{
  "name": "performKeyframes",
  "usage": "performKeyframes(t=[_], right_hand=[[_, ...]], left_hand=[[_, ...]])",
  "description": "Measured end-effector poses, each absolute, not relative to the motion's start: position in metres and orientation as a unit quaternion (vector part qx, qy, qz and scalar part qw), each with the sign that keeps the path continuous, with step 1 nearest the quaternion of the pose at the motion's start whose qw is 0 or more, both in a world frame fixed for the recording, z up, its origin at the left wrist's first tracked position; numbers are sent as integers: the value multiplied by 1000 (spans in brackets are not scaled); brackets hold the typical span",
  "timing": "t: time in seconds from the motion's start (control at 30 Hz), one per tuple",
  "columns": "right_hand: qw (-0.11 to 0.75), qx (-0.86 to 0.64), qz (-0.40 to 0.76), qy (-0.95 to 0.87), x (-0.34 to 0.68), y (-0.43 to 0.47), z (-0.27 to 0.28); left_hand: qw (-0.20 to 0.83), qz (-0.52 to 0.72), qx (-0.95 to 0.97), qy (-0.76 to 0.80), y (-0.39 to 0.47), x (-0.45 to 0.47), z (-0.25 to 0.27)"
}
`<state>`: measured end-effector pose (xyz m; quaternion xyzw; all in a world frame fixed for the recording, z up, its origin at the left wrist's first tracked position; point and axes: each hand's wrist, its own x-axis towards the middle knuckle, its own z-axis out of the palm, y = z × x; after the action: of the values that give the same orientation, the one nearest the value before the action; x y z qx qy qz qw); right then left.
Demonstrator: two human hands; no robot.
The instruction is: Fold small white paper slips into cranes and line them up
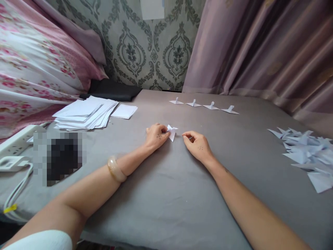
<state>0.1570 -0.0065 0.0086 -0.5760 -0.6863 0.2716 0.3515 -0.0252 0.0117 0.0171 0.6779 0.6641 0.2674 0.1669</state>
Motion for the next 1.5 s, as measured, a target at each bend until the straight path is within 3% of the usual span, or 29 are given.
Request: performKeyframes(t=[0.23, 0.53, 0.83, 1.5], right_hand=[[343, -570, 269, -697, 158, -5, 5], [319, -571, 257, -712, 159, -4, 5], [321, -571, 259, -710, 158, -3, 4], [329, -573, 270, -700, 158, -3, 2]], left_hand=[[118, 272, 675, 676, 27, -32, 13], [33, 267, 573, 774, 131, -52, 44], [7, 241, 538, 808, 198, -35, 30], [0, 202, 576, 792, 231, -43, 3]])
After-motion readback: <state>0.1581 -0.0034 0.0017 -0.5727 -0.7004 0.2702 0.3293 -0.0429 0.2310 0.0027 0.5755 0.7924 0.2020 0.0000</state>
